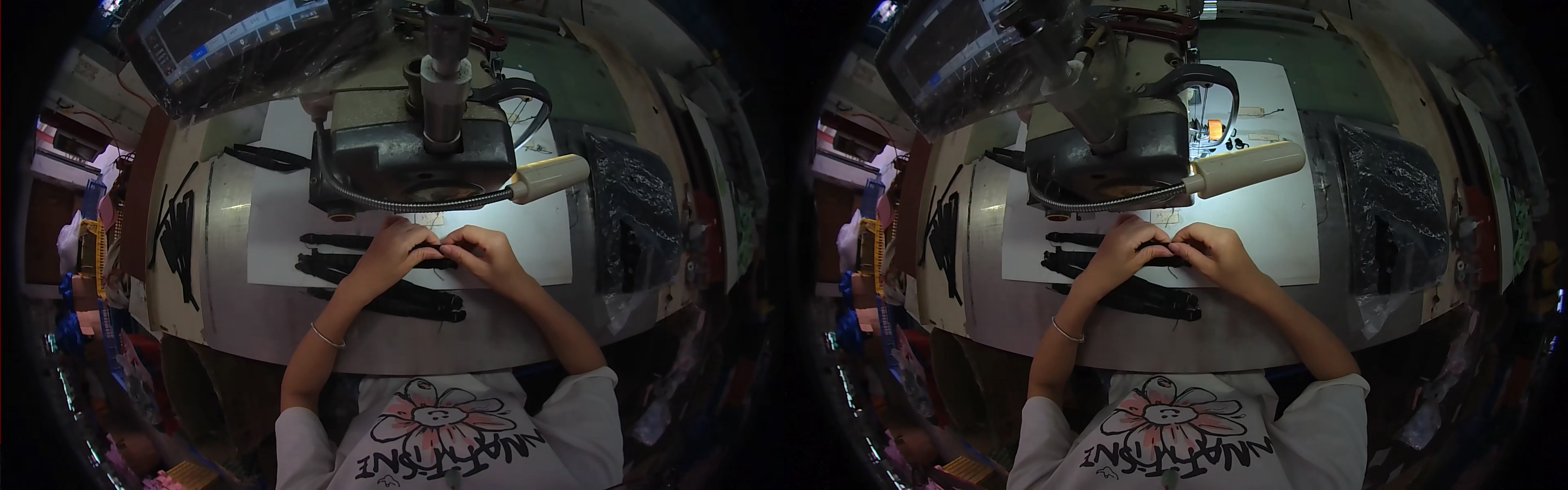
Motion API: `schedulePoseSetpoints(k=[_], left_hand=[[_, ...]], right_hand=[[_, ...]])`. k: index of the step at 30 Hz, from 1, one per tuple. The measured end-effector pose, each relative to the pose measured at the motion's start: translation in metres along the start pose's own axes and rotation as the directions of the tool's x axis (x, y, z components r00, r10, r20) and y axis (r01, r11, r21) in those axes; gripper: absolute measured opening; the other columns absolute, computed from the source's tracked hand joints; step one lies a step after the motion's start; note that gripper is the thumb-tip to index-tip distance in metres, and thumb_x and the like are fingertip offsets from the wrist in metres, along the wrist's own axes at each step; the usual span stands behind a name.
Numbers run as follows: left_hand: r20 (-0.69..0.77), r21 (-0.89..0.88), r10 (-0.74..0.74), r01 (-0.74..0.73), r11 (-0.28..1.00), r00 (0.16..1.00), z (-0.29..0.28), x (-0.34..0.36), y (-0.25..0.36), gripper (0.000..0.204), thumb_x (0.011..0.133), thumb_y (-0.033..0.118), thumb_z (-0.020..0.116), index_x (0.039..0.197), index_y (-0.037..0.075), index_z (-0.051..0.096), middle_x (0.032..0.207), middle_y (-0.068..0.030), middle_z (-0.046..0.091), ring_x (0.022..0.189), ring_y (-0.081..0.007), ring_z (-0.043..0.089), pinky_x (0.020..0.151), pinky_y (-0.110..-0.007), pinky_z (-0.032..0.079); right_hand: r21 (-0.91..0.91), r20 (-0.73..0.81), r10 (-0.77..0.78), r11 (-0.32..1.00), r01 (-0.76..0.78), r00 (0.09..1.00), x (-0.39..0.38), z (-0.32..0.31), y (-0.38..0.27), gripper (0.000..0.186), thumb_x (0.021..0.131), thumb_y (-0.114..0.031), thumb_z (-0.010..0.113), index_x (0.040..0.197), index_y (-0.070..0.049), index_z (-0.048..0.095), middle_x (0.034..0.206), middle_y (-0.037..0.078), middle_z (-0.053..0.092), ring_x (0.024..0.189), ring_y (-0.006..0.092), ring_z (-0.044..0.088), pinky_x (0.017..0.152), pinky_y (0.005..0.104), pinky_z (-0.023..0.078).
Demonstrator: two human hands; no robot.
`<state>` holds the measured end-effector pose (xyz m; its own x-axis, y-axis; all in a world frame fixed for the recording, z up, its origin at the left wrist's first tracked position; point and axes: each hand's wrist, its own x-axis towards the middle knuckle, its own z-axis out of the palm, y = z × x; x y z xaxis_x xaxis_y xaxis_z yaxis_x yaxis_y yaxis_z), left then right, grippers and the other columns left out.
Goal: Sewing and assembling metal buckles onto black straps using an industrial sewing machine.
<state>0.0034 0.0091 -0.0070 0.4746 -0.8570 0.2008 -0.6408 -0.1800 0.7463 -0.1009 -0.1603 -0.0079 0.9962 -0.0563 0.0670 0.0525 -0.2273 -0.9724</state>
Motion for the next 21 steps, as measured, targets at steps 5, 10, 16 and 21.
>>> schedulePoseSetpoints(k=[5,10,16,21], left_hand=[[-0.091,0.059,-0.044,0.05,0.997,0.995,-0.002,0.003,-0.003,0.026,0.072,0.023,0.07,0.09,0.007,0.064,0.086,-0.0059,0.061,0.085,-0.0234,0.055,0.08,-0.033,0.042],[-0.231,0.437,0.243,-0.123,0.891,0.942,0.0,0.003,-0.028,0.024,0.074,0.011,0.065,0.097,0.007,0.061,0.094,-0.0077,0.059,0.088,-0.0253,0.058,0.075,-0.034,0.048],[-0.116,0.624,0.364,-0.217,0.75,0.924,0.001,0.004,-0.042,0.027,0.073,0.004,0.058,0.1,0.005,0.06,0.095,-0.0083,0.059,0.09,-0.0234,0.059,0.071,-0.031,0.051],[-0.075,0.606,0.378,-0.259,0.753,0.923,0.003,0.007,-0.046,0.028,0.074,0.004,0.058,0.101,0.005,0.06,0.097,-0.0084,0.059,0.09,-0.0235,0.059,0.069,-0.03,0.051]], right_hand=[[0.013,0.048,0.05,0.999,-0.051,0.998,0.021,-0.008,0.012,0.018,0.084,-0.016,0.061,0.081,0.002,0.059,0.062,0.003,0.057,0.054,0.0059,0.047,0.05,0.021,0.039],[0.238,0.024,0.363,0.903,-0.358,0.932,0.055,-0.019,0.018,0.021,0.08,-0.006,0.061,0.068,-0.003,0.044,0.056,0.007,0.057,0.039,0.0095,0.048,0.034,0.0232,0.035],[0.038,-0.023,0.47,0.882,-0.469,0.882,0.068,-0.021,0.004,0.027,0.078,-0.001,0.061,0.068,-0.004,0.036,0.053,0.01,0.057,0.038,0.0127,0.05,0.033,0.0267,0.037],[0.034,-0.041,0.461,0.888,-0.459,0.887,0.069,-0.02,0.011,0.02,0.079,-0.004,0.06,0.07,-0.003,0.042,0.052,0.009,0.056,0.037,0.0127,0.05,0.033,0.0261,0.037]])
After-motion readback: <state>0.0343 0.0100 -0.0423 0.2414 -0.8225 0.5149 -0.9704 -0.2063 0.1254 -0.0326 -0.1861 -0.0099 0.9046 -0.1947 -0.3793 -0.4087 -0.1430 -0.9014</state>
